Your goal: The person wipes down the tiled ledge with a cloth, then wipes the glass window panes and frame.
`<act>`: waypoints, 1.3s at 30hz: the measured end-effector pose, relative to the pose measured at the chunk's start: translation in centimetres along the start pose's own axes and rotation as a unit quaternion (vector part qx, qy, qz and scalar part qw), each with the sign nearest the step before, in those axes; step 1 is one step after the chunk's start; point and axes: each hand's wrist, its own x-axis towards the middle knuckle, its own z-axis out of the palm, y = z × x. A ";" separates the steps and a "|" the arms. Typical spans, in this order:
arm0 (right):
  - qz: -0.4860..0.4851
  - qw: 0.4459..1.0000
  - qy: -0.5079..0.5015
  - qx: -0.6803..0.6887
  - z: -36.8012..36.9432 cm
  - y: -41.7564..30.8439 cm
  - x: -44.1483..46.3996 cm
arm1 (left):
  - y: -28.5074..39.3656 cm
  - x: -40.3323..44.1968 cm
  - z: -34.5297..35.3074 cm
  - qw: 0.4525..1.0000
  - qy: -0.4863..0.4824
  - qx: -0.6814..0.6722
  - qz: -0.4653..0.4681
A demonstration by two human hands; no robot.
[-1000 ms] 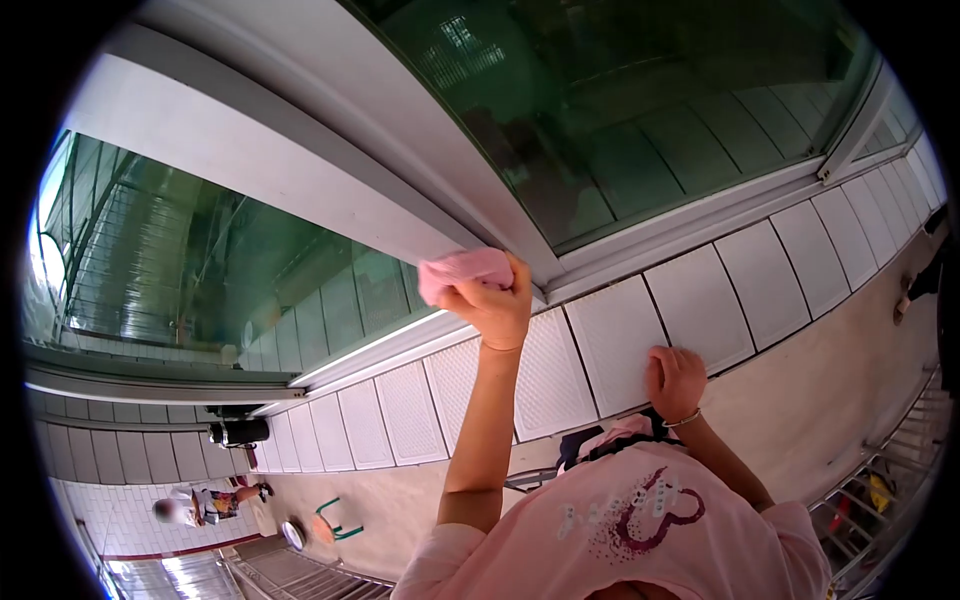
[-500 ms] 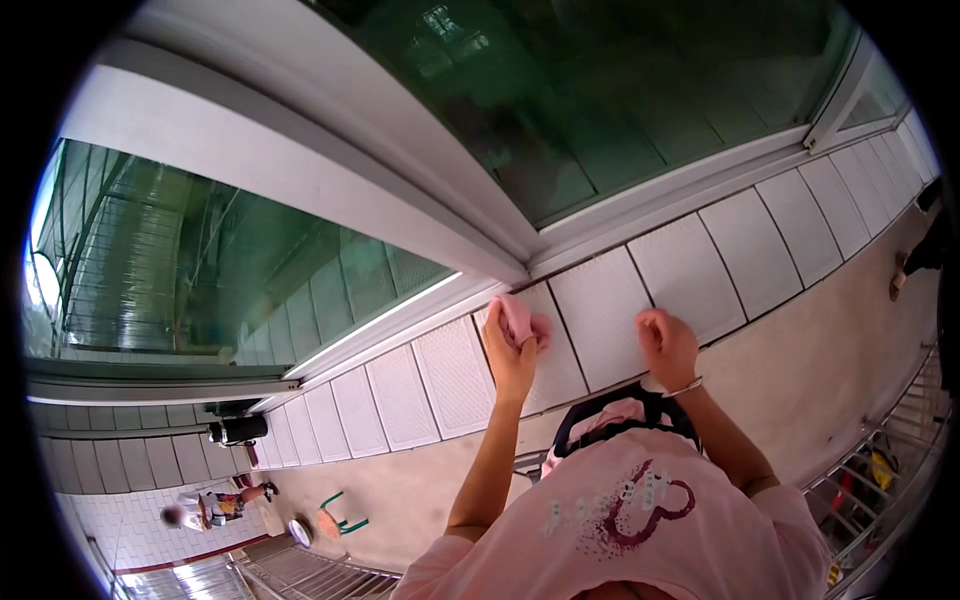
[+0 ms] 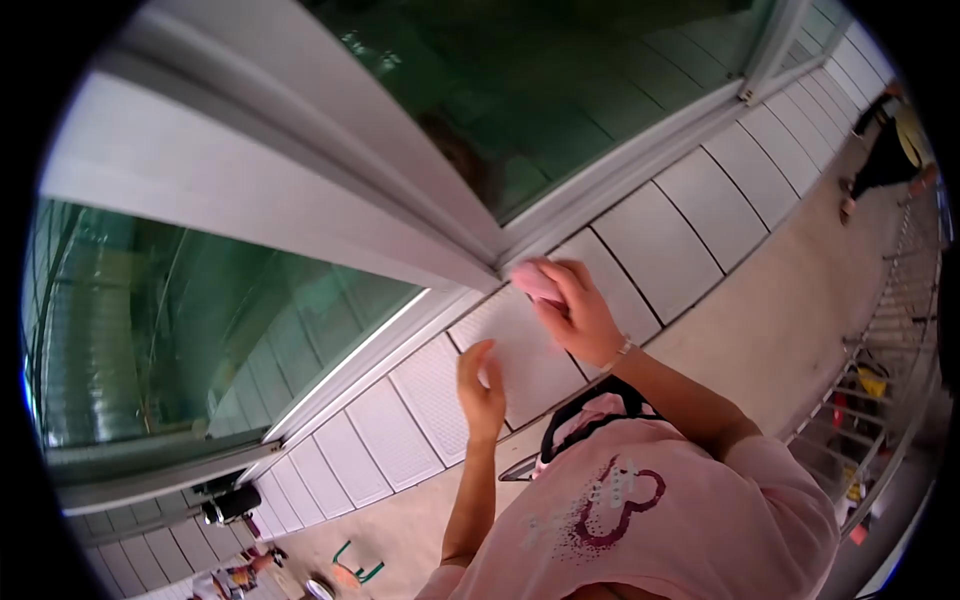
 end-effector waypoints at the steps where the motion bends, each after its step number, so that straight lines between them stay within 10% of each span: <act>1: -0.059 0.997 0.009 -0.057 0.1 -0.7 1.2 | -0.6 -0.3 0.3 1.000 -0.014 -0.008 -0.001; 9: -0.271 0.904 -0.023 -0.330 2.7 5.1 6.8 | 1.1 0.7 1.8 0.983 -0.021 0.154 0.103; 19: -0.155 0.862 -0.032 -0.483 -9.2 10.4 9.2 | -1.6 -2.0 2.5 0.958 0.070 0.263 0.095; 29: -0.098 0.684 0.018 -0.723 -24.6 18.2 15.1 | -4.9 -2.3 -1.6 0.930 0.159 0.326 0.051; 33: -0.096 0.679 0.053 -0.726 -25.6 18.1 15.8 | -6.4 0.7 -1.6 0.933 0.162 0.313 0.076; 39: 0.045 0.849 0.105 -0.515 -22.7 21.1 14.9 | -5.4 -2.9 -3.1 0.913 0.181 0.362 0.058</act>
